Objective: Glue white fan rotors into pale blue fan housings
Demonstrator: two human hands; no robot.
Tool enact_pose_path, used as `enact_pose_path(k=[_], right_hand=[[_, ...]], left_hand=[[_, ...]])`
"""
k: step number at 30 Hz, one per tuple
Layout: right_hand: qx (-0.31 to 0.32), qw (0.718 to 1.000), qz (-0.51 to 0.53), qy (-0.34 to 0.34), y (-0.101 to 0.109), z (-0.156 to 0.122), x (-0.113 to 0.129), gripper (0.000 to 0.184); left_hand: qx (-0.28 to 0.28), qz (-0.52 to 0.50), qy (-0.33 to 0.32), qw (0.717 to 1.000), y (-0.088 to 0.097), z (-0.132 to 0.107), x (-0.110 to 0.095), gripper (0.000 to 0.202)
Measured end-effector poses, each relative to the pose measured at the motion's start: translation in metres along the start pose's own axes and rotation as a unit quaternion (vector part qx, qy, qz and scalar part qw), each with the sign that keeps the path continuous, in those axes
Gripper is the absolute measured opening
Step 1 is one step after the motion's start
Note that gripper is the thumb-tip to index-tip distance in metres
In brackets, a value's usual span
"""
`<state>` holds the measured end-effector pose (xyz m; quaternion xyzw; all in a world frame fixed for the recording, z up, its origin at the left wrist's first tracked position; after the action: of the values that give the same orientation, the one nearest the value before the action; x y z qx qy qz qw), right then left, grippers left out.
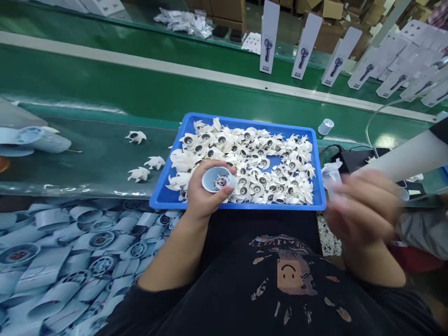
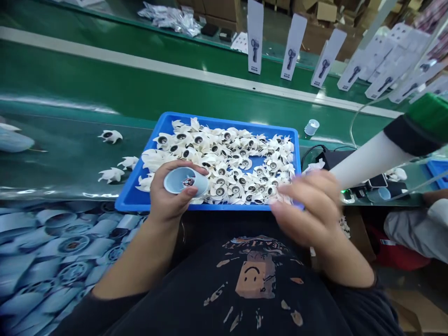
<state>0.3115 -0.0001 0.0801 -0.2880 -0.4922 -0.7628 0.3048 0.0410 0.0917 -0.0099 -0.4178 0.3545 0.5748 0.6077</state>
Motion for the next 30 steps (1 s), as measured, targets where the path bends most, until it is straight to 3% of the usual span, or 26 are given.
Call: enact_pose_path(k=[1, 2, 3, 6, 8, 12, 16, 23, 27, 30], right_hand=[[0.037, 0.993, -0.103, 0.047, -0.019, 0.009, 0.001, 0.019], [0.104, 0.962, -0.235, 0.088, -0.041, 0.017, -0.001, 0.025], [0.181, 0.914, -0.347, 0.103, -0.062, 0.023, -0.008, 0.03], [0.278, 0.867, -0.389, 0.141, -0.101, 0.038, -0.022, 0.039], [0.315, 0.853, -0.379, 0.173, -0.109, 0.042, -0.028, 0.045], [0.364, 0.821, -0.387, 0.212, -0.096, 0.04, -0.031, 0.037], [0.359, 0.807, -0.417, 0.214, -0.087, 0.033, -0.026, 0.025], [0.321, 0.806, -0.455, 0.2, -0.098, 0.022, -0.01, 0.027], [0.273, 0.823, -0.469, 0.168, -0.102, 0.019, -0.006, 0.026], [0.225, 0.851, -0.455, 0.134, -0.101, 0.018, -0.004, 0.025]], left_hand=[[0.009, 0.004, 0.008, 1.0, -0.001, 0.0, 0.0, 0.053], [0.019, 0.008, 0.015, 1.0, -0.001, 0.0, -0.001, 0.053], [0.029, 0.013, 0.021, 0.999, -0.002, 0.0, -0.001, 0.052], [0.057, 0.037, 0.037, 0.997, -0.003, 0.0, -0.003, 0.052], [0.076, 0.047, 0.048, 0.995, -0.004, 0.0, -0.005, 0.052], [0.105, 0.053, 0.058, 0.991, -0.006, 0.001, -0.006, 0.049], [0.13, 0.07, 0.07, 0.987, -0.007, 0.0, -0.006, 0.048], [0.169, 0.085, 0.071, 0.979, -0.009, -0.001, -0.007, 0.048], [0.166, 0.083, 0.081, 0.979, -0.009, -0.001, 0.0, 0.05], [0.123, 0.056, 0.085, 0.987, -0.006, -0.001, 0.007, 0.055]])
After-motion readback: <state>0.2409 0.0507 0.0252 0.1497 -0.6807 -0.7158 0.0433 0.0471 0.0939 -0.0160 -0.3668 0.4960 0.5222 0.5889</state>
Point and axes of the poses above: each hand's wrist, its own z-axis towards the middle knuckle, its own y-axis out of the back of the hand, x = y × z, the point moved 4 cm from there along z, towards the middle knuckle, and after that the axes turned 11 degrees about -x, right-handed, at the moved point
